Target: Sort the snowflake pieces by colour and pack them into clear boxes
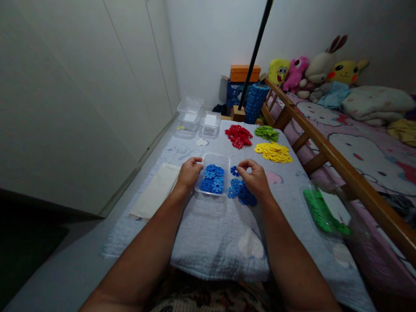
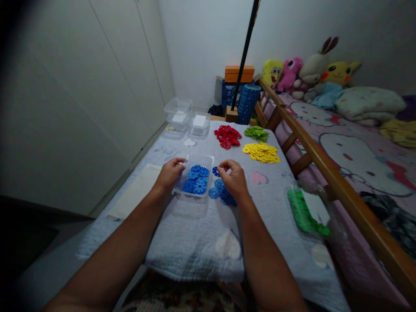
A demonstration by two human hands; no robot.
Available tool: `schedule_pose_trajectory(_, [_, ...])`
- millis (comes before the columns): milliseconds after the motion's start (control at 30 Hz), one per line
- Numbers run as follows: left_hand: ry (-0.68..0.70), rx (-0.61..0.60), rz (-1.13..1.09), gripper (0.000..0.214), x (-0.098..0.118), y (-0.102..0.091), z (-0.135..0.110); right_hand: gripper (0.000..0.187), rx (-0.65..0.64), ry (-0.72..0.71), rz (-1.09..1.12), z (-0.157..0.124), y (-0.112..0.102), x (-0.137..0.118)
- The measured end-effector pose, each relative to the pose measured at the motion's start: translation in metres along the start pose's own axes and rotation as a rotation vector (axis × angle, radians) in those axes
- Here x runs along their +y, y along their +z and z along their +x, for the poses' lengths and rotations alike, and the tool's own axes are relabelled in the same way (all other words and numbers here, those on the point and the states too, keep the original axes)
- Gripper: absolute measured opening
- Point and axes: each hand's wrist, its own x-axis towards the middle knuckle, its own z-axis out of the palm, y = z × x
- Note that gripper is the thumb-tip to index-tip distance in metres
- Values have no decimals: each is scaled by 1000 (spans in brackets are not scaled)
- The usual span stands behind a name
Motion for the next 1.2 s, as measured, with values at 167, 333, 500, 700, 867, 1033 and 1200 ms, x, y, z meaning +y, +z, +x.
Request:
schedule_pose_trajectory(167, [7, -2, -6, 37, -1, 0, 0, 11, 11, -118, 69, -8, 15, -16])
schedule_pose_trajectory(333, [14, 6, 7, 36, 1, 1, 0, 5, -58, -150, -13, -12, 31, -17])
schedule_pose_trajectory(500, [12, 1, -11, 37, 2, 2, -1, 5, -103, -146, -107, -13, 39, -15])
schedule_pose_trajectory(700, [7, 3, 0, 37, 3, 1, -1, 13, -82, -142, -168, -12, 42, -5])
schedule_pose_trajectory(867, [10, -1, -14, 36, 1, 1, -1, 18, -20, -144, -160, -7, 33, 6])
schedule_pose_trajectory(1033, [11, -8, -32, 35, 2, 1, -1, 19, 22, -59, -254, 2, 11, 16])
schedule_pose_trajectory(1200, [0, -11, -28, 35, 4, 0, -2, 15, -172, 91, -508, 1, -1, 22])
